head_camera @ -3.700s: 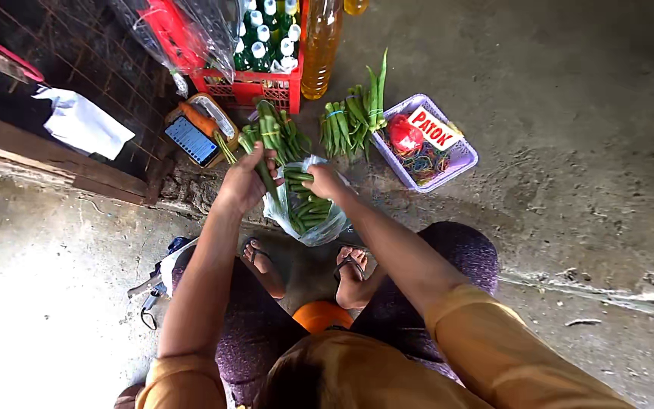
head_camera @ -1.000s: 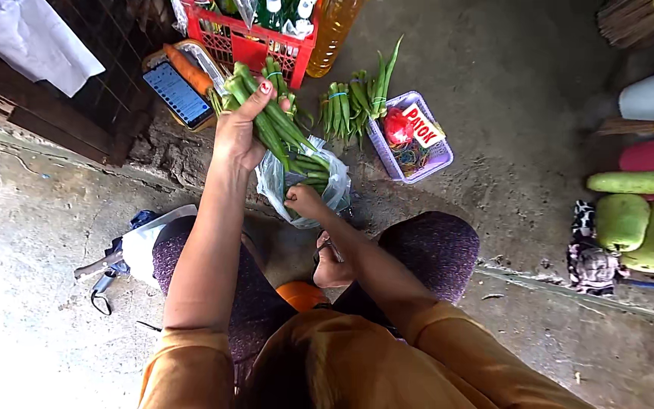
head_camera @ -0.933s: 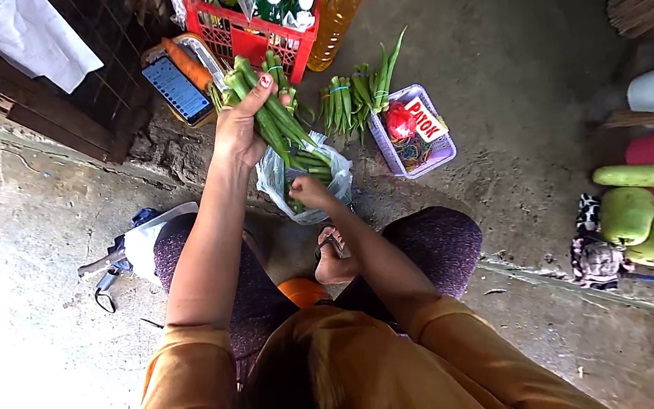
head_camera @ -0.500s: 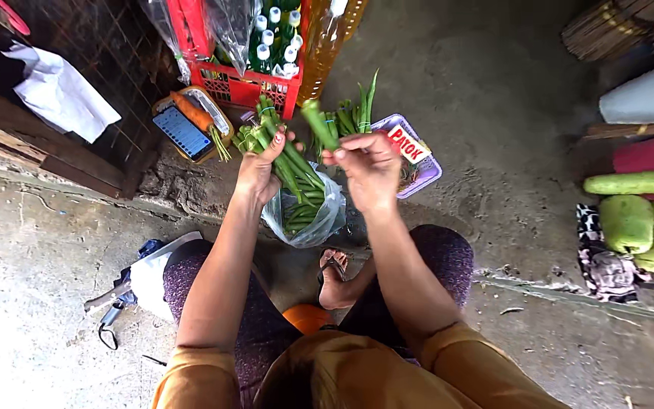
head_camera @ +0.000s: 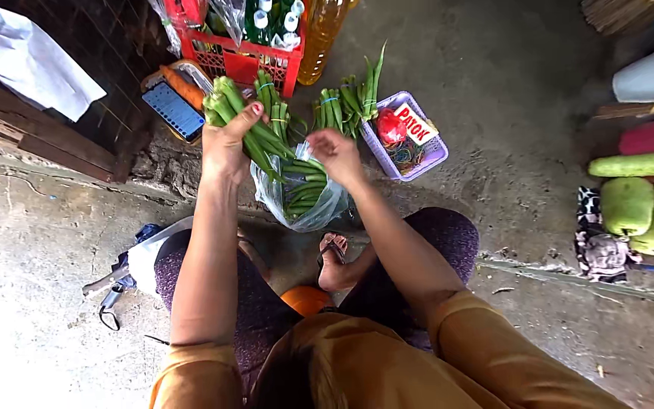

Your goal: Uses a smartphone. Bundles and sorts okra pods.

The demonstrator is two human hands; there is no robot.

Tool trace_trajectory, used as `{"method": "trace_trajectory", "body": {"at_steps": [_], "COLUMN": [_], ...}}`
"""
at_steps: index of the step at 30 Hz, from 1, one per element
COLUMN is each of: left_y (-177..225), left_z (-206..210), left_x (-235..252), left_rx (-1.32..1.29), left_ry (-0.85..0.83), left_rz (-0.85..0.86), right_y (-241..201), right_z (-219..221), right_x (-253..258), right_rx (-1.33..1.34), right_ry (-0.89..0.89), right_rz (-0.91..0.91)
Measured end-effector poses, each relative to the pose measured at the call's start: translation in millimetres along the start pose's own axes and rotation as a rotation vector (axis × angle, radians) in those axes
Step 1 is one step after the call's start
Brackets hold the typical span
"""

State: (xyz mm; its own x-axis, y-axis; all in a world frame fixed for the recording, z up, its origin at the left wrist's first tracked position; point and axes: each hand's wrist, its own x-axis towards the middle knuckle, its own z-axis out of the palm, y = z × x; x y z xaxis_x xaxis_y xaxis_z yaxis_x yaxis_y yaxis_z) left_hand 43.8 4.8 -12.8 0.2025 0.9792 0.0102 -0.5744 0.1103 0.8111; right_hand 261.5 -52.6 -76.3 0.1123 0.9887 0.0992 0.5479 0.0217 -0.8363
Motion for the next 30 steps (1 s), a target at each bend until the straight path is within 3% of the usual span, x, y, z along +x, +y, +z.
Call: {"method": "trace_trajectory", "body": {"at_steps": [3,5,13,16,19,22,27,30], "left_y": [7.0,8.2,5.3,5.1,2.6,-4.4,-18.7,-24.6], "left_z": [-2.9,-1.5,5.1,6.8,5.5,12.1,21.1,23.8], "left_x": [1.0,-0.1,5.1,5.8,5.4,1.8,-10.5,-11.4], "left_rx": [0.030,0.065,0.111,0.051,-0.023,-0.119,-0.234,-0.299], "left_ry": [0.018,0.019,-0.008,-0.028,-0.058,-0.103,-0.220,-0.239], "left_rz": [0.031,0.041,0.005,-0.052,-0.126,-0.211,-0.292,-0.277], "right_y": [67.0,101.1,93.5,78.2,44.8,6.6,-55.5,-64.2], "right_z": [30.1,36.3,29.3,-2.1,-44.9,-66.6,-49.8,-11.9], "right_x": [-3.6,-11.4,-23.4,-14.4,-12.7,-20.1,-36.2,-45.7], "right_rx": [-0.280,-0.418,-0.648,-0.442,0.027,0.470,0.454,0.372], "right_ry": [-0.387,-0.496,-0.640,-0.417,-0.056,0.175,0.419,0.488], "right_rz": [0.094,0.123,0.074,0.067,0.138,-0.049,-0.462,-0.515]}}
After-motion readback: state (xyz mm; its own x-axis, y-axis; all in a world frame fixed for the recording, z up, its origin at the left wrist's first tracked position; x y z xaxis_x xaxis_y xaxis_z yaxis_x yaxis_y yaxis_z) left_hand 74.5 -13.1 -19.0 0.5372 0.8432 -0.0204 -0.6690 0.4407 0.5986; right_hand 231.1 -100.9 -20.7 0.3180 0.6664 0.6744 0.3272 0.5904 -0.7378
